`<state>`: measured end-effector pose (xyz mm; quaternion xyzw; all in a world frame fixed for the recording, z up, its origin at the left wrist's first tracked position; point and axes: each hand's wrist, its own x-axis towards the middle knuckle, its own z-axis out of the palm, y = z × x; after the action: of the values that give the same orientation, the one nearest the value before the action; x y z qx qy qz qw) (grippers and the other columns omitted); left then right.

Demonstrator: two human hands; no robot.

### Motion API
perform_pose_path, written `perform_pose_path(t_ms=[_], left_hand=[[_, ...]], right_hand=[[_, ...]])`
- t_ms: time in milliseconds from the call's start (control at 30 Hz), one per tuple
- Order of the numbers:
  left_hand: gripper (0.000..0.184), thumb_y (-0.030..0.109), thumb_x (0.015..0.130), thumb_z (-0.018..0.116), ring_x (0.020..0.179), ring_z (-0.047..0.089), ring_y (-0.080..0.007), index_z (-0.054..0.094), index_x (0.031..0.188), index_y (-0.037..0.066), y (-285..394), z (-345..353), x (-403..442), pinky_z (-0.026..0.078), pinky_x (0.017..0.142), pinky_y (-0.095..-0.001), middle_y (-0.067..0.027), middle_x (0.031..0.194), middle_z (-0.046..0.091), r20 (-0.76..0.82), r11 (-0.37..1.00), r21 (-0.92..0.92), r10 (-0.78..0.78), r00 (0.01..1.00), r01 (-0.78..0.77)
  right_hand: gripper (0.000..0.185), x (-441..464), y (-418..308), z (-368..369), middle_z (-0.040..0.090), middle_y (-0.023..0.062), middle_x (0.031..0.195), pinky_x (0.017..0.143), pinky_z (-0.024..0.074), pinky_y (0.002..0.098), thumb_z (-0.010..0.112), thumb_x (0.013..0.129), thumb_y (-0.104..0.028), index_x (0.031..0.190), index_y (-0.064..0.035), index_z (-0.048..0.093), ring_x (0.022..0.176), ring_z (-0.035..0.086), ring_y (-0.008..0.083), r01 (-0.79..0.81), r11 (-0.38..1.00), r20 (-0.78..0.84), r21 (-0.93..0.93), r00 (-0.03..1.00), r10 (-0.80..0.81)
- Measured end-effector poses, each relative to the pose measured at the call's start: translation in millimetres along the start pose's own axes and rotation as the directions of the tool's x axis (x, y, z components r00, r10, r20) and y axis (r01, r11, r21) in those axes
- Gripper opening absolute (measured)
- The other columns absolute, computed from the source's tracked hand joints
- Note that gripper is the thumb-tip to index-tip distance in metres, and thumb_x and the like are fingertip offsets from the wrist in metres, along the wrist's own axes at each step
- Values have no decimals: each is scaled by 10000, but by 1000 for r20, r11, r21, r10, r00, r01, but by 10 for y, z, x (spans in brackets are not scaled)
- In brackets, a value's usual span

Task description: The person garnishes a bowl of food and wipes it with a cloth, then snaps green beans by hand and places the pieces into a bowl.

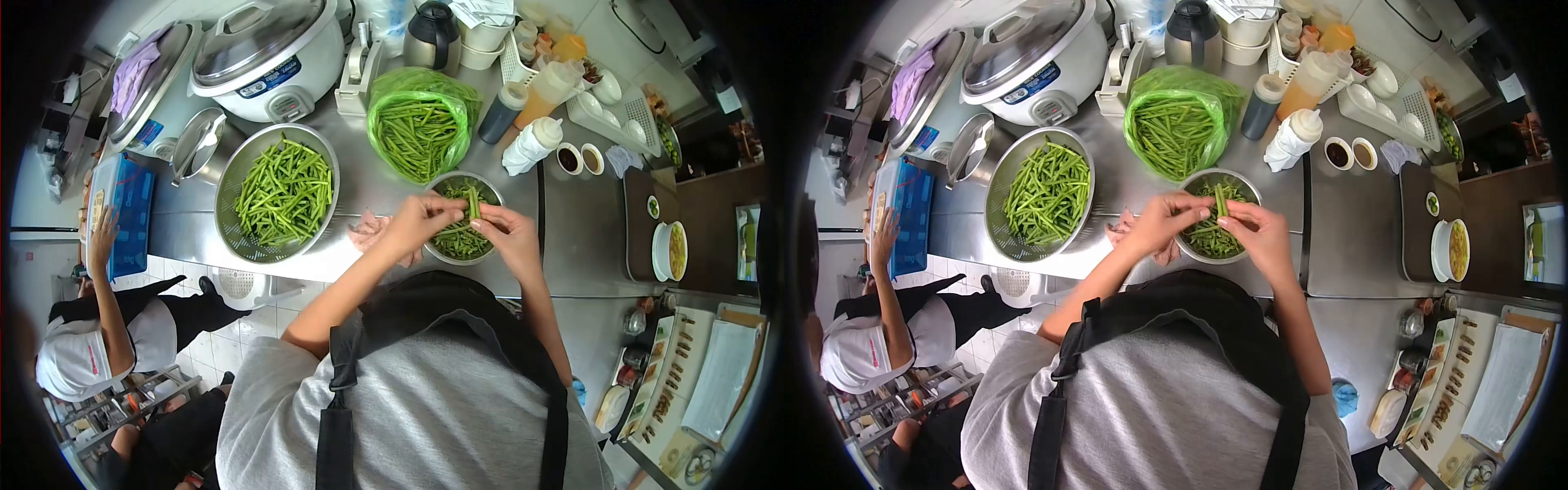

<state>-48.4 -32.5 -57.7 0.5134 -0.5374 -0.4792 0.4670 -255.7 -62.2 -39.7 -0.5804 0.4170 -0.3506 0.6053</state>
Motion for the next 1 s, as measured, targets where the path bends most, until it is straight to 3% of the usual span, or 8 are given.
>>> perform_pose_path(t_ms=[33, 100, 200, 333, 433, 667, 867, 1000], left_hand=[[185, 101, 814, 698, 794, 651, -173, 730, 994, 72, -11, -93, 116, 516, 697, -306, -106, 947, 691, 22, 989, 106, 99, 995, -101], [150, 141, 790, 698, 765, 653, -253, 736, 930, 105, 74, -314, 351, 522, 663, -368, -111, 856, 658, -179, 774, 632, 197, 964, -41], [153, 210, 812, 687, 731, 645, -261, 735, 936, 133, 42, -581, 747, 510, 642, -367, -77, 840, 649, -220, 674, 739, 281, 934, -29], [247, 279, 758, 727, 787, 646, -264, 725, 960, 136, -56, -492, 1068, 526, 688, -385, -76, 849, 636, -95, 536, 841, 291, 952, -80], [274, 274, 733, 748, 881, 635, -263, 718, 968, 136, -261, -402, 1207, 530, 735, -381, -86, 890, 617, 40, 296, 948, 259, 965, -119], [280, 217, 690, 745, 930, 597, -265, 693, 940, 104, -372, -399, 1347, 516, 795, -393, -82, 917, 598, 95, 262, 948, 304, 948, -179], [213, 238, 711, 736, 911, 581, -266, 669, 830, 75, -249, -525, 1254, 484, 771, -400, -77, 886, 606, 9, 401, 891, 457, 889, -215], [209, 252, 782, 726, 815, 620, -265, 698, 856, 58, 35, -652, 983, 493, 726, -382, -96, 841, 662, -110, 571, 815, 326, 939, -102]], right_hand=[[362, 2, -13, -59, 704, 139, 1013, 807, 526, 266, 720, 821, -85, 1157, 20, 634, 866, 674, 148, -29, 989, 21, -148, 999, 32], [367, 19, -65, -164, 706, 150, 1006, 805, 524, 274, 742, 794, -126, 1133, -12, 659, 841, 683, 165, -71, 898, 50, -434, 993, 102], [358, 99, -1, -188, 702, 166, 954, 749, 523, 294, 758, 767, -190, 1080, -34, 685, 780, 685, 189, 279, 604, 106, -747, 946, -306], [288, 199, -118, -121, 690, 150, 787, 642, 504, 304, 746, 792, -245, 936, 0, 706, 665, 660, 193, 76, 808, 2, -584, 996, -93], [284, 289, -190, -50, 668, 133, 693, 592, 486, 307, 737, 808, -271, 854, 7, 705, 599, 631, 184, 2, 843, -12, -538, 1000, -10], [247, 325, -213, 31, 665, 127, 694, 593, 481, 297, 693, 856, -234, 877, 12, 690, 594, 612, 153, 6, 861, 9, -509, 1000, -2], [175, 407, -166, -13, 682, 70, 725, 599, 472, 252, 671, 875, -165, 922, 2, 695, 638, 609, 97, 21, 913, -5, -407, 1000, -25], [171, 497, -148, -30, 676, 13, 787, 613, 453, 200, 653, 891, -117, 1023, -11, 679, 709, 590, 41, 57, 940, -5, -337, 998, -63]])
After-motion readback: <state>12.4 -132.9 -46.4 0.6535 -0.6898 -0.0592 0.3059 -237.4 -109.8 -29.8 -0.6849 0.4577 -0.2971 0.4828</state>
